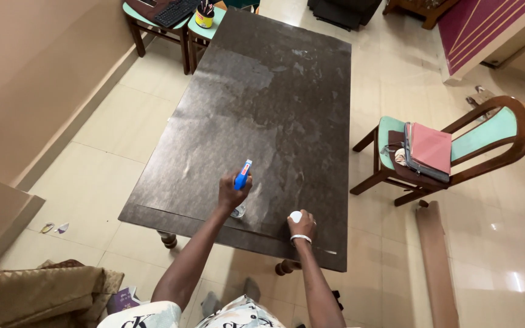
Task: The person sprays a cleaning solution onto a dark tabletop and wipes the surface with a white cloth. They move around the table to clean different sections, repeatedly spraying and wiping the surface.
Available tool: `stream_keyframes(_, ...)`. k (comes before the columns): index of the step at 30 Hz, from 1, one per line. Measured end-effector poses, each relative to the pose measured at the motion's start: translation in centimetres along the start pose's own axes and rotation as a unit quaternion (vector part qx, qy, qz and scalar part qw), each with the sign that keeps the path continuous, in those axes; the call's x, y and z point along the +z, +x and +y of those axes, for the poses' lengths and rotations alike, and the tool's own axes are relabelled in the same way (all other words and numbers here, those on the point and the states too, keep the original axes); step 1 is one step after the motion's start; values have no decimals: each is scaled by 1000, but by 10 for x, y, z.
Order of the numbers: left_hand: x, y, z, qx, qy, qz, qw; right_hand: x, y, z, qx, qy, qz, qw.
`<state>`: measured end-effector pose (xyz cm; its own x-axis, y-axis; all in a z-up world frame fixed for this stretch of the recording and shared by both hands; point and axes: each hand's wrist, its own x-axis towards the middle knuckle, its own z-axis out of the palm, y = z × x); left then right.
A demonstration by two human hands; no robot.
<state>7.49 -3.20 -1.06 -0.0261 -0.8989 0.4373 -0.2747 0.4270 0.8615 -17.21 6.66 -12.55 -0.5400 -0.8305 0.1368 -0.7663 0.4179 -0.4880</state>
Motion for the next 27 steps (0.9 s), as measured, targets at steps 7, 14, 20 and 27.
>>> stream_keyframes(7,2,4,-7,20,-10,2,1000,17,-23,-12,-40,69,-22,997)
stream_keyframes(14,3,6,-11,7,3,-5,1000,-18,-12,20,13,57,-15,998)
stream_keyframes(20,3,-1,-11,6,-10,12,1000,-17,10,24,9,41,6,999)
stream_keyframes(27,13,5,-13,-39,-7,4,999,19,18,-1,-56,95,-23,994)
